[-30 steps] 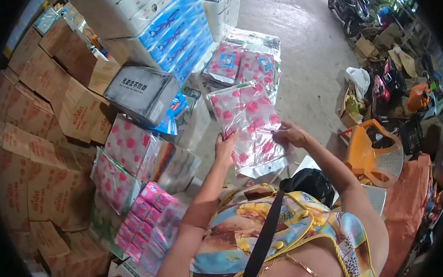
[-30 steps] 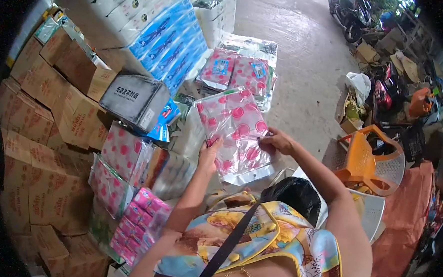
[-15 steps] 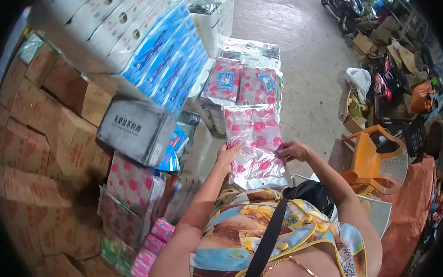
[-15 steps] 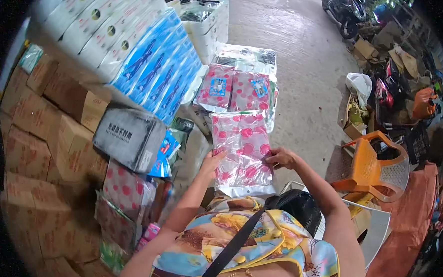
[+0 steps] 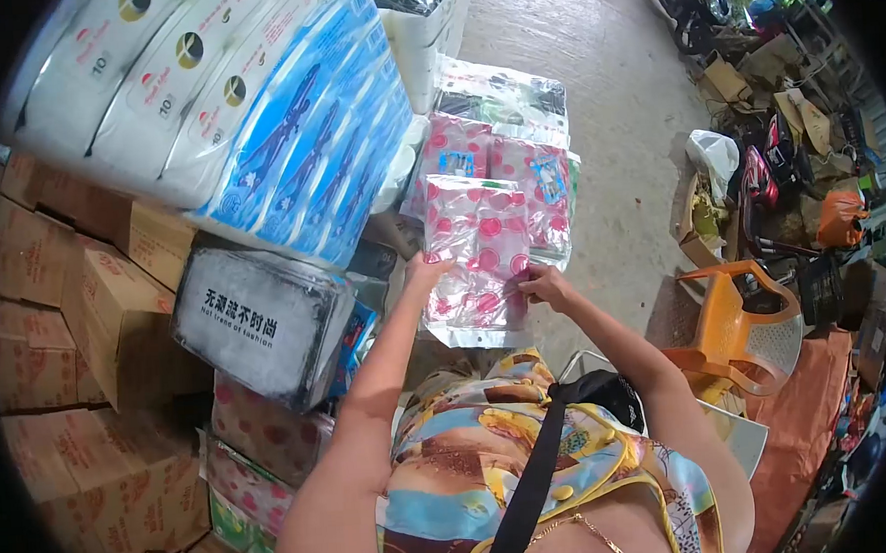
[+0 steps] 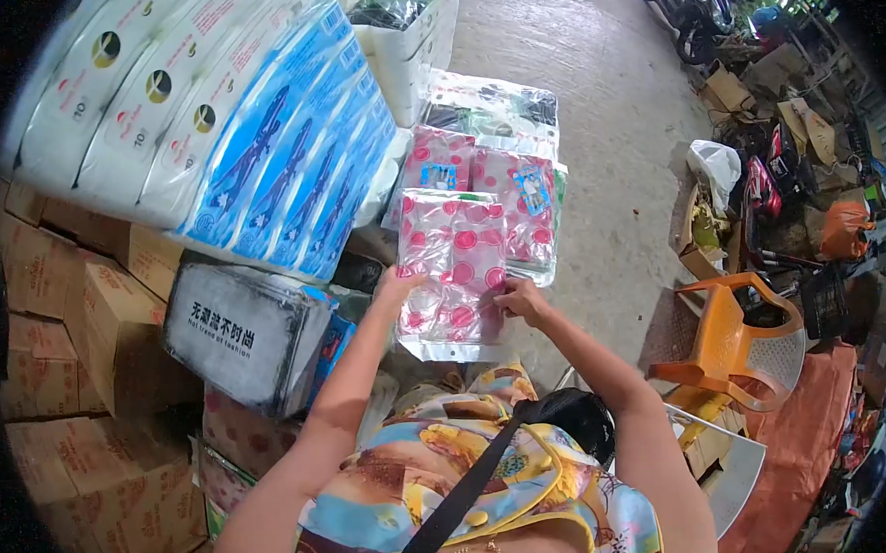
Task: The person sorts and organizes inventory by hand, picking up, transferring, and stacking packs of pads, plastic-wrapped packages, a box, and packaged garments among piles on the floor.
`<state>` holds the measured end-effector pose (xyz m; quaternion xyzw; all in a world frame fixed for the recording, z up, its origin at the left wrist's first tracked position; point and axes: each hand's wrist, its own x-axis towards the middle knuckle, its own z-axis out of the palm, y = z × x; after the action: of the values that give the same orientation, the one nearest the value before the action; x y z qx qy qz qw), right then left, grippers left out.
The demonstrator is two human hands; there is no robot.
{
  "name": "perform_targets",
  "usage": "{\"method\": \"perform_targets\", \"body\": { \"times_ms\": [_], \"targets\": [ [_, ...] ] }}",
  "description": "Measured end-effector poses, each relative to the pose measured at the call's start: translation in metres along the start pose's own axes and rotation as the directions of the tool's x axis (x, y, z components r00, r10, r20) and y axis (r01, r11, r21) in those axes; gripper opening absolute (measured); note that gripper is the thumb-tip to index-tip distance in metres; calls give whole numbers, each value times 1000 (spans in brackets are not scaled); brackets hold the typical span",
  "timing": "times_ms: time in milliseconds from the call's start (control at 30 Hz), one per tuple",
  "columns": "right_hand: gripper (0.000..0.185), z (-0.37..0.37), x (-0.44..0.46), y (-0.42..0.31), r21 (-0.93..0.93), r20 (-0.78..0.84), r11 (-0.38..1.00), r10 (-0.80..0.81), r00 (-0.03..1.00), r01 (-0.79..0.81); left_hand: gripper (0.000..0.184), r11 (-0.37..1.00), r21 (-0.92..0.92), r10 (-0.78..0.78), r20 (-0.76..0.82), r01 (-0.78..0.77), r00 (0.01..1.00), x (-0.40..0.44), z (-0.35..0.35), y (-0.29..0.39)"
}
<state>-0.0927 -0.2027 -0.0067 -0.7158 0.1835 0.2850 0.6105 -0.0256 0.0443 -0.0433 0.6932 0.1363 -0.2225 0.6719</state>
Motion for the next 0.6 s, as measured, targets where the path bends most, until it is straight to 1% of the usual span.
{"method": "perform_targets", "body": {
  "times_ms": [33, 100, 133, 200, 233, 267, 300, 333, 367, 400, 467, 500, 533, 567, 600],
  "targets": [
    [17, -1, 7, -1, -1, -2, 1000, 6, 1000, -6, 44, 1000, -2, -5, 3, 5, 1000, 10, -3, 3],
    [17, 0, 18, -11, -9, -31, 1000, 25, 999, -25, 43, 993, -117, 22, 127, -8, 992, 45, -9, -5],
    [16, -1, 27, -16, -15, -52, 1000, 20, 998, -21, 43, 997, -65, 37, 122, -29, 992, 64, -13, -6],
    [14, -8, 47, -31, -33, -100, 999, 4, 995, -7, 44, 998, 36, 44, 65, -46, 997, 87, -14, 17],
    [13, -11, 55, -43, -21, -91, 1000, -16, 996, 14, 47, 994, 68, 82, 10, -83, 997, 95, -14, 30],
    [13, -14, 65, -53, -7, -84, 999, -39, 996, 38, 47, 994, 71, 85, 10, -85, 996, 109, -15, 40],
    [8, -14, 76, -62, 57, -134, 993, -95, 986, 103, 46, 993, 66, 100, 17, -101, 995, 123, -17, 51],
    [8, -15, 86, -70, 63, -138, 992, -100, 985, 109, 46, 991, 62, 117, 26, -118, 993, 134, -19, 59],
    [7, -15, 96, -77, 93, -154, 989, -103, 983, 119, 46, 983, 132, 132, 1, -131, 991, 124, -17, 88],
    [7, -15, 105, -83, 123, -171, 984, -105, 980, 127, 46, 981, 139, 134, 6, -134, 991, 130, -17, 96],
    [8, -15, 124, -89, 115, -199, 983, -115, 973, 140, 43, 942, 287, 213, -115, -172, 970, 142, -16, 112],
    [16, -16, 141, -87, 78, -221, 986, -127, 967, 147, 56, 930, 336, 188, -93, -147, 978, 138, -16, 125],
    [25, -15, 156, -82, 44, -240, 988, -136, 961, 151, 56, 928, 343, 189, -95, -146, 977, 150, -17, 118],
    [25, -13, 165, -80, 53, -237, 987, -135, 962, 151, 65, 837, 526, 297, -208, -150, 932, 173, -19, 92],
    [37, -11, 172, -76, -101, -349, 978, -206, 914, 182, 74, 717, 687, 416, -289, -116, 862, 174, -19, 91]
  ]
}}
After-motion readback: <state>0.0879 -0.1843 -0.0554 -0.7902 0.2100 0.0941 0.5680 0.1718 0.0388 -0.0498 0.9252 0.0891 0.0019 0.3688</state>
